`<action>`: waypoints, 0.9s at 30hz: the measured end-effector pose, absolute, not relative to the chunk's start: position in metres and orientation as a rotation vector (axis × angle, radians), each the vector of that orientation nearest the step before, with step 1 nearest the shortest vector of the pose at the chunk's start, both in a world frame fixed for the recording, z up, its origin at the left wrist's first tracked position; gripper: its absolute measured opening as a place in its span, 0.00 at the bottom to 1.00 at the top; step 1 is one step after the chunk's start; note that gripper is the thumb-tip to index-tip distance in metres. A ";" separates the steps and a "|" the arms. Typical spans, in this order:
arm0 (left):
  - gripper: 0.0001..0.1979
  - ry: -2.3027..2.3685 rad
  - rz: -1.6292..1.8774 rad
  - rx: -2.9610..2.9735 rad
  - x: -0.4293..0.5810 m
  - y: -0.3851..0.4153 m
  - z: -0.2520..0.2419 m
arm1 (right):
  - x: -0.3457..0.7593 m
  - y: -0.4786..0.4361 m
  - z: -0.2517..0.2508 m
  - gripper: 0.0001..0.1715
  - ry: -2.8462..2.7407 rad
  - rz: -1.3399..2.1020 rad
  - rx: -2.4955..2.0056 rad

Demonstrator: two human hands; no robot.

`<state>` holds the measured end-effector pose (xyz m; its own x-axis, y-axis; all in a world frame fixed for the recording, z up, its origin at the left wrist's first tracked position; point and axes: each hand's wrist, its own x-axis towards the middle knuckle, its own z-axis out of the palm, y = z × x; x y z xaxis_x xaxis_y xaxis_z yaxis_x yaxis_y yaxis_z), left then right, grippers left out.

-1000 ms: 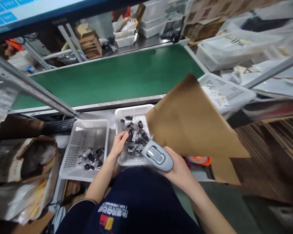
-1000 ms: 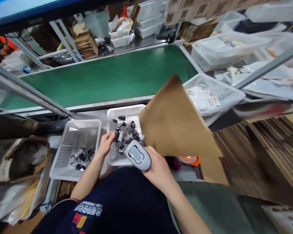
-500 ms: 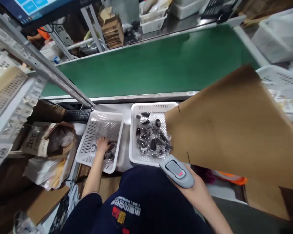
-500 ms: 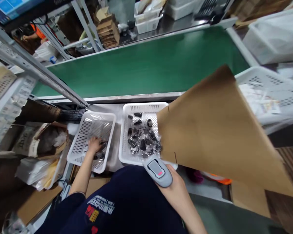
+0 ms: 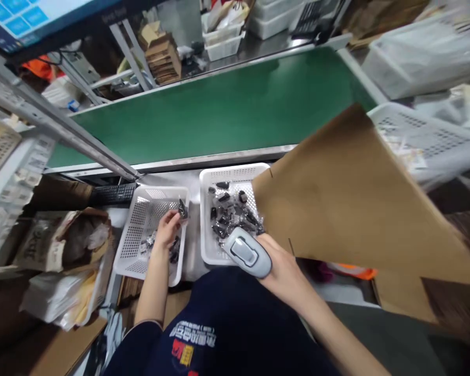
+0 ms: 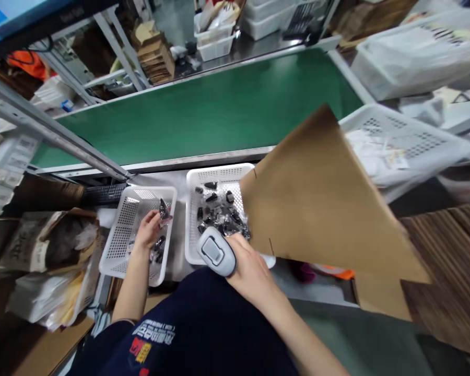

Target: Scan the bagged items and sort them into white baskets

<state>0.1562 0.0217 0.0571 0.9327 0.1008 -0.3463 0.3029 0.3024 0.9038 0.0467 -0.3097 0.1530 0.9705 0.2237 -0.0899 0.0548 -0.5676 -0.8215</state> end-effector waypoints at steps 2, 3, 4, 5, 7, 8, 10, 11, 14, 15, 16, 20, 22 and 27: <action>0.30 0.329 -0.266 1.198 0.150 -0.009 0.064 | 0.053 -0.308 0.159 0.20 -0.194 0.216 -2.185; 0.31 0.316 -0.328 1.155 0.147 -0.022 0.067 | 0.055 -0.308 0.161 0.22 -0.184 0.214 -2.190; 0.32 0.303 -0.387 1.108 0.145 -0.033 0.070 | 0.057 -0.309 0.163 0.23 -0.168 0.213 -2.193; 0.31 0.291 -0.440 1.064 0.143 -0.043 0.072 | 0.058 -0.310 0.164 0.23 -0.149 0.218 -2.196; 0.30 0.268 -0.527 0.983 0.140 -0.057 0.075 | 0.059 -0.313 0.167 0.24 -0.112 0.232 -2.205; 0.29 0.255 -0.554 0.957 0.140 -0.062 0.076 | 0.059 -0.315 0.169 0.23 -0.089 0.242 -2.214; 0.28 0.219 -0.583 0.948 0.139 -0.067 0.077 | 0.057 -0.319 0.172 0.23 -0.055 0.271 -2.232; 0.27 0.200 -0.597 0.959 0.138 -0.067 0.077 | 0.056 -0.321 0.173 0.22 -0.046 0.277 -2.239; 0.25 0.153 -0.638 1.014 0.137 -0.067 0.074 | 0.052 -0.325 0.177 0.20 -0.051 0.273 -2.251; 0.26 0.143 -0.646 1.039 0.136 -0.067 0.073 | 0.050 -0.326 0.177 0.19 -0.061 0.262 -2.247; 0.26 0.133 -0.649 1.070 0.136 -0.068 0.072 | 0.047 -0.327 0.177 0.19 -0.075 0.245 -2.239; 0.29 0.018 -0.626 1.316 0.138 -0.073 0.067 | 0.030 -0.337 0.166 0.14 -0.106 0.163 -2.171; 0.24 -0.061 -0.468 1.572 0.144 -0.066 0.065 | 0.018 -0.345 0.151 0.08 -0.056 0.153 -2.133; 0.19 0.057 -0.116 2.446 0.148 0.011 0.048 | -0.011 -0.370 0.104 0.24 0.167 0.233 -2.040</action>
